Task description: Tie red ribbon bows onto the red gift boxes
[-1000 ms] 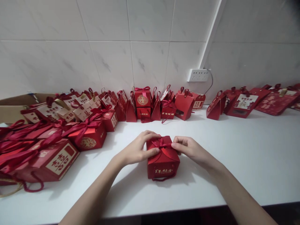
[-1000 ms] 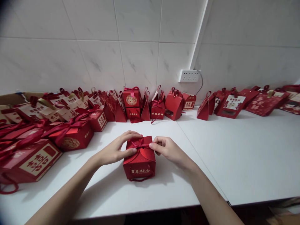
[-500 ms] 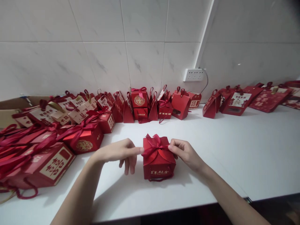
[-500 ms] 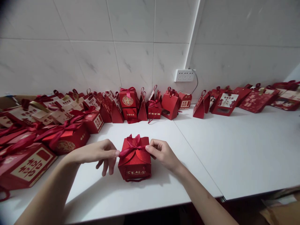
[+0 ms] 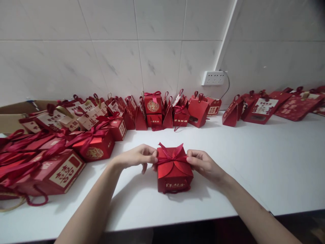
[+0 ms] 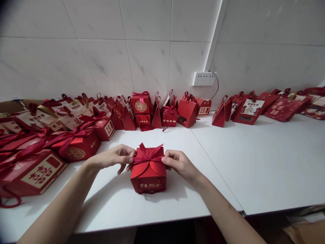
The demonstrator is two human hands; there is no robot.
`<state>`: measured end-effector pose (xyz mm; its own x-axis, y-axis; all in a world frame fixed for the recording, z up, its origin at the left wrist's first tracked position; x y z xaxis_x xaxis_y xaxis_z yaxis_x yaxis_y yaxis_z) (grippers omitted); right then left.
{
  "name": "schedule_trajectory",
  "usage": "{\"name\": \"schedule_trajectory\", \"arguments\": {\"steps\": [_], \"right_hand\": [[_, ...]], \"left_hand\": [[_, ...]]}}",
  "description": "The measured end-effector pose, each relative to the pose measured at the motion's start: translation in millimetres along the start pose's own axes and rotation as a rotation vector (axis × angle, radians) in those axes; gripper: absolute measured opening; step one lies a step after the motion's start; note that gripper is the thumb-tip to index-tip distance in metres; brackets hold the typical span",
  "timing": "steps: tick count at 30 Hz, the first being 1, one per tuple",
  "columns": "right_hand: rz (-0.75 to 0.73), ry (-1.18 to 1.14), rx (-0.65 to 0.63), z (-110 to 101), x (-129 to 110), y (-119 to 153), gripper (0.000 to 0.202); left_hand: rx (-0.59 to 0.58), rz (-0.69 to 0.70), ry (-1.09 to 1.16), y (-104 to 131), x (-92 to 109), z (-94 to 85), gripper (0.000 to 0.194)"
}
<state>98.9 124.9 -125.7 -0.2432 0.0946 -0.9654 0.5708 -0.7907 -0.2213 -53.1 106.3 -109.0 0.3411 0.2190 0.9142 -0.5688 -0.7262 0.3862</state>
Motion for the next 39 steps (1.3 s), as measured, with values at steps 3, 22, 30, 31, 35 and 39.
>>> {"name": "schedule_trajectory", "arguments": {"steps": [3,22,30,31,35,39], "right_hand": [[0.072,-0.079,0.016,0.4,4.0,0.8,0.042],[0.041,-0.132,0.088,-14.3,6.6,-0.4,0.040],[-0.107,0.015,0.189,-19.1,11.8,6.4,0.045],[-0.112,0.029,0.203,-16.8,13.0,12.9,0.046],[-0.126,0.159,0.416,-14.0,1.6,54.6,0.043],[-0.124,0.259,0.396,2.9,-19.1,84.6,0.039]], "left_hand": [[-0.007,0.020,0.016,-6.0,-6.7,-3.9,0.037],[0.132,0.037,-0.014,-5.7,-9.5,-18.2,0.044],[0.260,-0.088,-0.363,16.6,2.4,-0.6,0.046],[0.264,-0.077,-0.383,17.0,4.0,0.5,0.043],[0.685,0.045,-0.374,29.5,16.1,-31.2,0.044],[1.046,0.150,-0.293,55.0,22.5,-45.6,0.042]]}}
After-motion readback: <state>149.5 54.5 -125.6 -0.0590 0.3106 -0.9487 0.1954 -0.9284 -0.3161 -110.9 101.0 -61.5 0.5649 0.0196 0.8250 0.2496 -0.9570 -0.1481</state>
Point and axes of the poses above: each hand's wrist, its own y-axis away from the middle knuckle, its own z-axis out of the palm, x = y × z, the point moved 8 cm from there along -y, towards the middle knuckle, and after that the axes turned 10 degrees about -z, right-handed, at the moved point
